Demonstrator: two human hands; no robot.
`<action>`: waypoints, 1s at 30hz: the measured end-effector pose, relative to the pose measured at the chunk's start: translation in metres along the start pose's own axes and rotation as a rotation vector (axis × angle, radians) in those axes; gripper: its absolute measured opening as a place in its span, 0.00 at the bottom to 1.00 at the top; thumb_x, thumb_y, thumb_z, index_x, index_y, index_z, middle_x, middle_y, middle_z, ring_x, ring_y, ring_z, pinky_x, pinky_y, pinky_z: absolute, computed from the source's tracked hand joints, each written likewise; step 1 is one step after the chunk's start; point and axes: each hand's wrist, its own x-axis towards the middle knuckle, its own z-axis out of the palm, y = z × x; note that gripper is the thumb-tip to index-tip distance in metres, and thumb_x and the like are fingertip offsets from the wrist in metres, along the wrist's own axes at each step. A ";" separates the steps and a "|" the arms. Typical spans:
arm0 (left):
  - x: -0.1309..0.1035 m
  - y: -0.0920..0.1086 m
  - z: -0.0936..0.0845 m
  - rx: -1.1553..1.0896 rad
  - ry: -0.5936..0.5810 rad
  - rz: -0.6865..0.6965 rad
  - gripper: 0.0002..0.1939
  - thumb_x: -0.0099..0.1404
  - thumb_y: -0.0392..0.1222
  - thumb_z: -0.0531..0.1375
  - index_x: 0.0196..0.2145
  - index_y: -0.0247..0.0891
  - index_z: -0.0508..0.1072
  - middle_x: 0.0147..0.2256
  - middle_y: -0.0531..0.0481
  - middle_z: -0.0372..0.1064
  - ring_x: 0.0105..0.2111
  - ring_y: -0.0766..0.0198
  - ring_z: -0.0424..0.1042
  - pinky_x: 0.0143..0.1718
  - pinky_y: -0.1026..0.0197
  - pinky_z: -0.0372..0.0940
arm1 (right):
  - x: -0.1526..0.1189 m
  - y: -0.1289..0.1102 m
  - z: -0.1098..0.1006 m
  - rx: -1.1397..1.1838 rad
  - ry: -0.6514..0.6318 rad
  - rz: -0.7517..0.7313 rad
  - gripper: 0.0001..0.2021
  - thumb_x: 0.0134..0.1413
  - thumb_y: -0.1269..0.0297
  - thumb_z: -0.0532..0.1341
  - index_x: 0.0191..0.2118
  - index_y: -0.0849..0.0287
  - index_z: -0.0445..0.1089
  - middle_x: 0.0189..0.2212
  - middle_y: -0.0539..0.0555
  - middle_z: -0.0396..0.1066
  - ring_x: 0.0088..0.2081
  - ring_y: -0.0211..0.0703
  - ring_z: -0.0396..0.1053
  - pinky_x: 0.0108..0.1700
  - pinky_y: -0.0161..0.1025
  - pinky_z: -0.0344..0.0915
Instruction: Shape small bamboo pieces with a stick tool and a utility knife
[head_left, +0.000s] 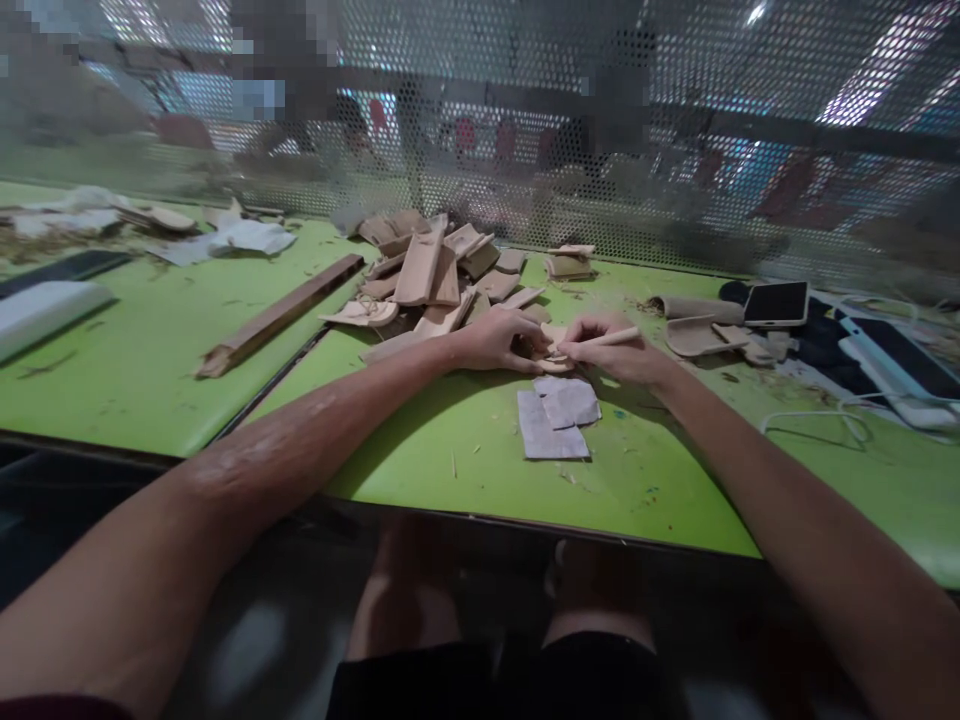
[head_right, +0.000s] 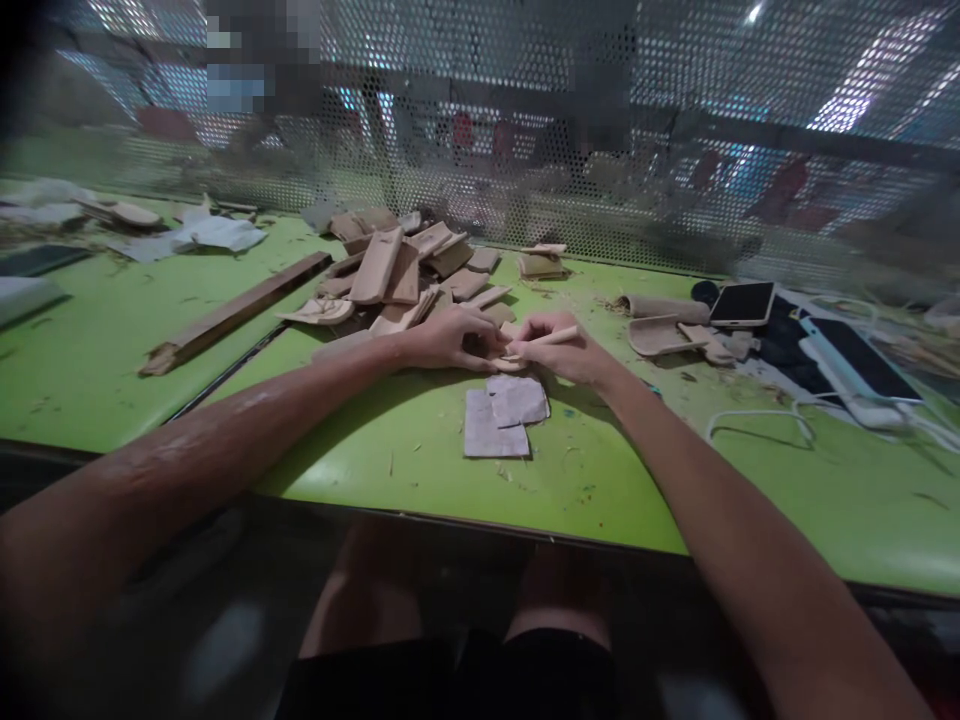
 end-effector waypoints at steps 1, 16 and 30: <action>0.000 -0.001 0.000 0.010 -0.004 0.004 0.15 0.60 0.50 0.71 0.38 0.36 0.81 0.39 0.44 0.81 0.37 0.60 0.77 0.38 0.61 0.65 | 0.000 0.000 0.000 -0.001 -0.020 -0.008 0.12 0.50 0.56 0.71 0.27 0.57 0.73 0.27 0.54 0.72 0.28 0.40 0.65 0.29 0.38 0.58; 0.001 -0.001 -0.001 -0.058 -0.026 -0.004 0.14 0.59 0.50 0.71 0.37 0.36 0.82 0.41 0.42 0.81 0.41 0.59 0.79 0.44 0.59 0.70 | 0.000 0.002 -0.007 -0.026 -0.054 -0.012 0.11 0.51 0.63 0.69 0.24 0.55 0.67 0.25 0.52 0.67 0.28 0.41 0.61 0.29 0.39 0.56; 0.005 -0.003 -0.004 0.022 -0.099 -0.011 0.17 0.60 0.50 0.70 0.41 0.35 0.82 0.39 0.44 0.80 0.36 0.62 0.76 0.38 0.63 0.66 | 0.001 -0.007 0.010 -0.012 0.034 0.060 0.11 0.52 0.69 0.68 0.24 0.56 0.67 0.21 0.51 0.67 0.22 0.37 0.61 0.22 0.36 0.53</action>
